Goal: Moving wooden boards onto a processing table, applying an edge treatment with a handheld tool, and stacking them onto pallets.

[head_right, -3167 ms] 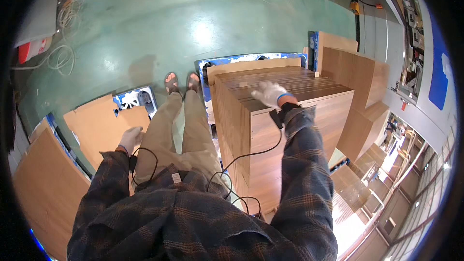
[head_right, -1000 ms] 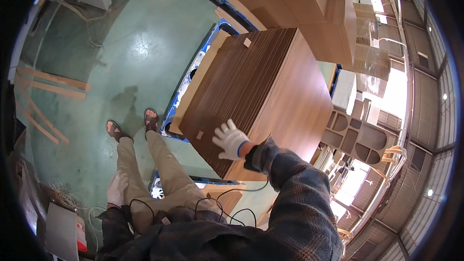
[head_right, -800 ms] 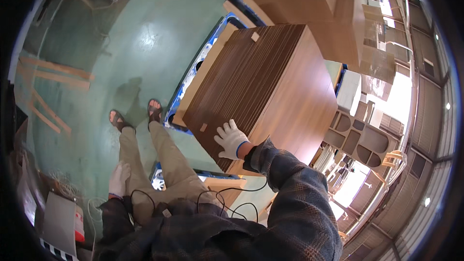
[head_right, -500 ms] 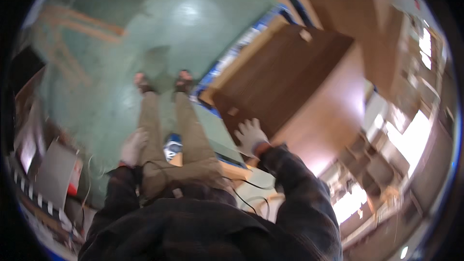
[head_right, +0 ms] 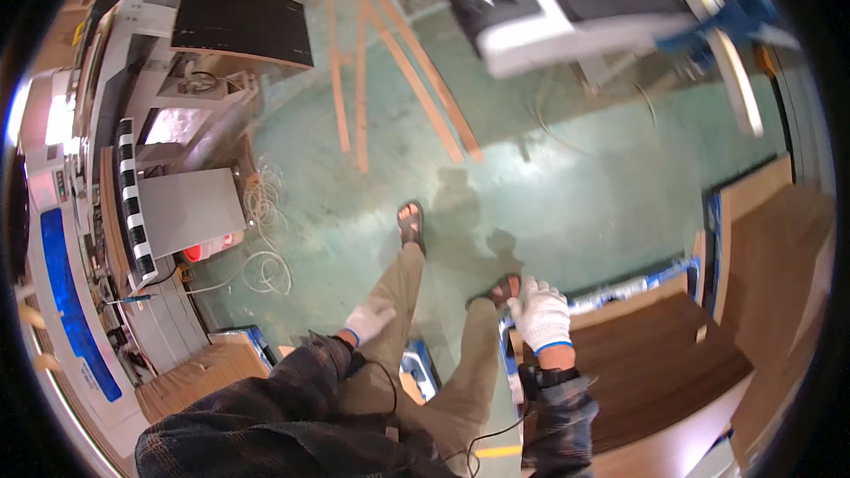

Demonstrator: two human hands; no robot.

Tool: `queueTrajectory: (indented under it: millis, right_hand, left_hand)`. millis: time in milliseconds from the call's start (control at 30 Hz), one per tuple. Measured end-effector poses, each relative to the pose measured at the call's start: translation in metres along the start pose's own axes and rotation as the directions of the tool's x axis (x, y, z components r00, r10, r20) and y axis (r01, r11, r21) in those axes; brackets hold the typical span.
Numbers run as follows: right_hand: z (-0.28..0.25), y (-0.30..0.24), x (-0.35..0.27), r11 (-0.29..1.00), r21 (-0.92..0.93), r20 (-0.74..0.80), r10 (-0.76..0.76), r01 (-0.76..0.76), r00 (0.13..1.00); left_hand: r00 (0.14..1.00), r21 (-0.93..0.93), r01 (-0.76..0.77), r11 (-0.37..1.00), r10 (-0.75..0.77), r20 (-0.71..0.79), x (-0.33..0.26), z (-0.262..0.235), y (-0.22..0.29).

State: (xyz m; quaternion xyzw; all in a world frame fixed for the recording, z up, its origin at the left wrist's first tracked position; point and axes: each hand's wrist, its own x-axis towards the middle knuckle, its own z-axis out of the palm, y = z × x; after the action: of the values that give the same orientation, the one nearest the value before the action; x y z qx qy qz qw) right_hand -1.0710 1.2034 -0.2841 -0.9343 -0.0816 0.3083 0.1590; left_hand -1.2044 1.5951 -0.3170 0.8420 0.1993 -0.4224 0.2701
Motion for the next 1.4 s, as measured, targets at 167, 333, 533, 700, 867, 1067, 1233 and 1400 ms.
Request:
queueTrajectory:
  millis: [167, 333, 533, 700, 867, 1067, 1233, 1400]
  right_hand:
    - [0.027, -0.083, 0.098, 0.997, -0.017, 0.134, 0.071, -0.069, 0.988]
    - [0.07, -0.185, 0.112, 0.959, 0.263, 0.164, -0.154, 0.108, 0.974]
    - [-0.031, -0.243, 0.071, 0.909, 0.416, 0.226, -0.126, 0.022, 0.966]
    - [-0.085, -0.161, -0.009, 0.874, 0.438, 0.193, 0.138, -0.211, 0.971]
    - [-0.059, -0.038, -0.091, 0.717, 0.535, 0.153, 0.439, -0.448, 0.885]
    - [-0.056, 0.093, -0.143, 0.567, 0.726, -0.029, 0.591, -0.389, 0.806]
    - [-0.088, 0.206, -0.162, 0.419, 0.787, 0.063, 0.677, -0.454, 0.734]
    - [-0.131, 0.293, -0.158, 0.322, 0.869, 0.047, 0.702, -0.376, 0.71]
  left_hand:
    - [0.998, 0.002, -0.037, 0.999, 0.037, 0.05, 0.039, -0.057, 0.006]
    - [0.945, -0.509, 0.265, 0.819, -0.116, 0.306, 0.042, -0.146, -0.022]
    - [0.805, -0.658, 0.401, 0.638, 0.096, 0.585, 0.134, -0.188, -0.178]
    - [0.793, -0.548, 0.443, 0.709, -0.025, 0.609, 0.161, -0.235, -0.136]
    - [0.928, -0.164, 0.188, 0.968, -0.121, 0.352, 0.15, -0.224, 0.035]
    - [0.943, -0.261, 0.011, 0.965, 0.077, 0.324, 0.162, -0.137, 0.24]
    - [0.845, -0.224, -0.148, 0.963, 0.24, 0.477, 0.091, -0.008, 0.456]
    - [0.685, -0.111, -0.42, 0.901, 0.394, 0.613, 0.035, 0.089, 0.633]
